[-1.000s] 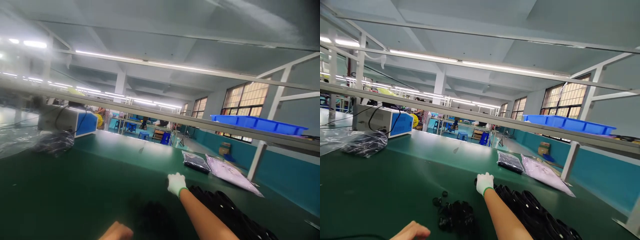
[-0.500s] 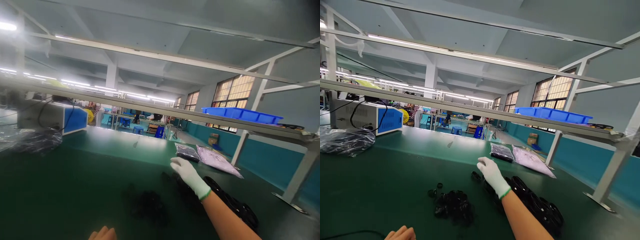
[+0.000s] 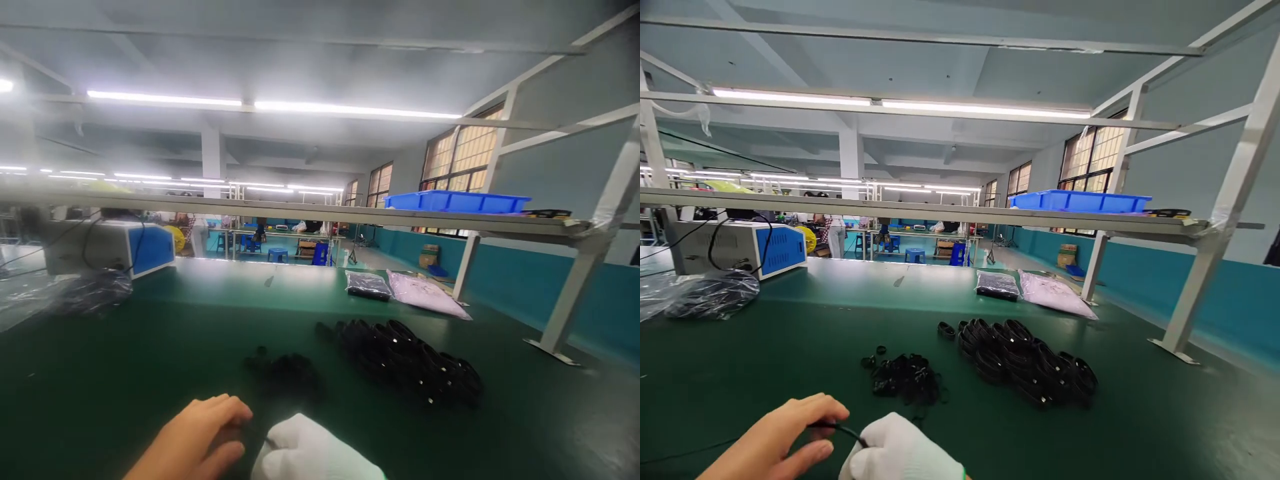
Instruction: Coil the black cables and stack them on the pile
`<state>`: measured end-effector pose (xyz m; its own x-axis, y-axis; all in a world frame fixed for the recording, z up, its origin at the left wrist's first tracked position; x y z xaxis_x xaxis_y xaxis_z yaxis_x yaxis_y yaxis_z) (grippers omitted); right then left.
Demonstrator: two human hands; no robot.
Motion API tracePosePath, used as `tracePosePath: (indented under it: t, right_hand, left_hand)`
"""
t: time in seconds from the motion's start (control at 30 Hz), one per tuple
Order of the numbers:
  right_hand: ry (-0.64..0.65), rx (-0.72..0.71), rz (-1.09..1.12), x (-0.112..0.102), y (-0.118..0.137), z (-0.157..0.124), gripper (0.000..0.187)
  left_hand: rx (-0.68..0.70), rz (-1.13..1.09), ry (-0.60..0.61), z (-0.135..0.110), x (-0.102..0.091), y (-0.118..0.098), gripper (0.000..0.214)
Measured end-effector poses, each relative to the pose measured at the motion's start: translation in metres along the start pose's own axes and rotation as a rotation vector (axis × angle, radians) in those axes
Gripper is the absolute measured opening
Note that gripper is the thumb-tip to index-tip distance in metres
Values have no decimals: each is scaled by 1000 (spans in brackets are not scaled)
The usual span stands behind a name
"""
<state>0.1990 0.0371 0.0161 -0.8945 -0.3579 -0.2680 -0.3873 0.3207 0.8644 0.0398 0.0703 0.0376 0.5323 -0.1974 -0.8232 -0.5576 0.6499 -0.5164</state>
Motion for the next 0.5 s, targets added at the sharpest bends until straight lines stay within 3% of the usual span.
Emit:
tracePosePath:
  t: [0.1, 0.23, 0.3, 0.4, 0.5]
  right_hand:
    - [298, -85, 331, 12, -11, 0, 22]
    - [649, -47, 837, 34, -26, 8, 56]
    - [723, -69, 945, 38, -30, 9, 63]
    - [779, -182, 933, 35, -32, 7, 69]
    - [792, -224, 863, 32, -38, 10, 60]
  left_hand:
    - [33, -94, 64, 0, -10, -18, 20]
    - [130, -144, 94, 14, -15, -33, 21]
    - [178, -207, 110, 19, -15, -36, 18]
    - [228, -236, 124, 26, -15, -37, 17]
    - [251, -247, 119, 34, -11, -36, 19]
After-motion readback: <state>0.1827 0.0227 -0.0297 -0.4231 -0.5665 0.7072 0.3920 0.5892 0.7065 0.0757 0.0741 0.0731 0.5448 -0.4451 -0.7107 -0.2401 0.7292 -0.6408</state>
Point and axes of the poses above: each hand's wrist, its own z-axis towards the middle knuckle, its own x-axis out of the palm, y = z × x, the point moved 3 cm from there along z, towards the middle knuckle, and after that the axes turned 8 degrees about x, right-handed, at the moved point
